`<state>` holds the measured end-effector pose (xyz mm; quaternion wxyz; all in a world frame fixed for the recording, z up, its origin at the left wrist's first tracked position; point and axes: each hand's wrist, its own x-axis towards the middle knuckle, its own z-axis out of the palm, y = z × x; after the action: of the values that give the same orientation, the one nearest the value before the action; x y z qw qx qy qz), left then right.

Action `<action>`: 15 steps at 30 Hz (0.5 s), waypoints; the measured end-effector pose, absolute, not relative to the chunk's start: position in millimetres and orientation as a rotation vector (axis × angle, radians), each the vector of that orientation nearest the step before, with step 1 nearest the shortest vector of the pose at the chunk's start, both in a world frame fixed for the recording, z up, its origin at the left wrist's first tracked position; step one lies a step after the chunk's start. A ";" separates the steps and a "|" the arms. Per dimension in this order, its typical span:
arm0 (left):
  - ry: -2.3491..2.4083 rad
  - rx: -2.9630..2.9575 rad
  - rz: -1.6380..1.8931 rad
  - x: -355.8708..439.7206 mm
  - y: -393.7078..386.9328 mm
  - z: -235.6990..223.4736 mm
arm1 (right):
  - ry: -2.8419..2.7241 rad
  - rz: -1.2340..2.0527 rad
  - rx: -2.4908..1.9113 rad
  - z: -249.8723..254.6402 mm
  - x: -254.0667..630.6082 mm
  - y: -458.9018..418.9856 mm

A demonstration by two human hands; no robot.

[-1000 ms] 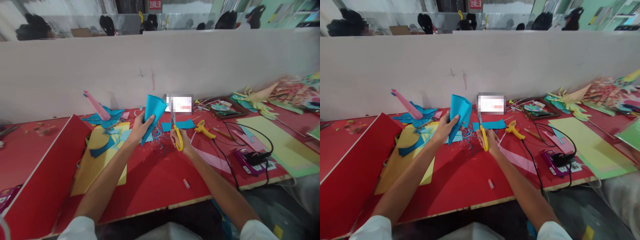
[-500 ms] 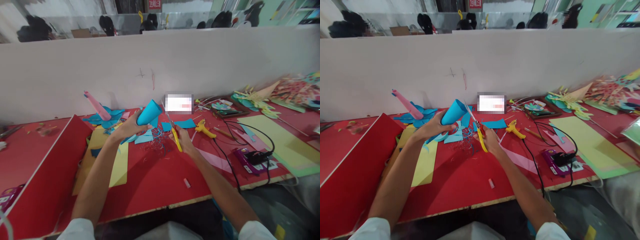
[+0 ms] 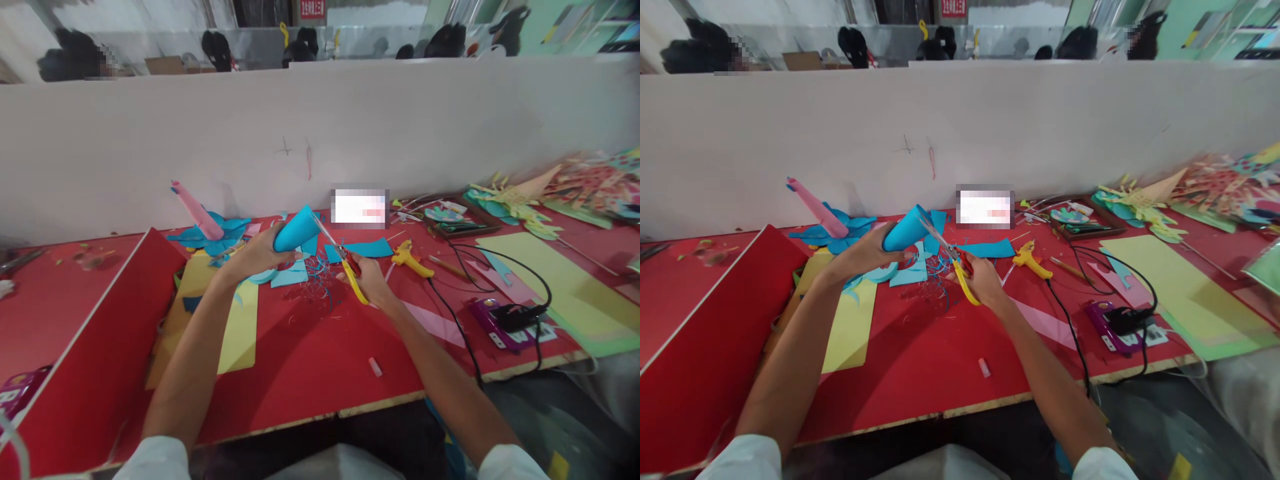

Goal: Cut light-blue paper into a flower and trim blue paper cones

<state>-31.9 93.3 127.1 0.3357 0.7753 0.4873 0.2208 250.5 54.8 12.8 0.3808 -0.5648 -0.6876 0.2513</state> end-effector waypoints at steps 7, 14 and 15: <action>1.340 2.154 0.596 -32.2 98.4 119.9 | -1.740 0.606 -1.446 9.5 252.8 57.0; 1.431 2.266 0.679 -30.8 93.4 125.5 | -1.734 0.699 -1.434 3.7 253.7 59.9; 1.450 2.279 0.675 -30.8 92.7 125.9 | -1.733 0.735 -1.431 3.1 252.7 59.9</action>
<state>-30.8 92.7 125.9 0.1777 0.8054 0.5126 0.2387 252.7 59.9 3.1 0.3789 -0.5601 -0.6782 0.2877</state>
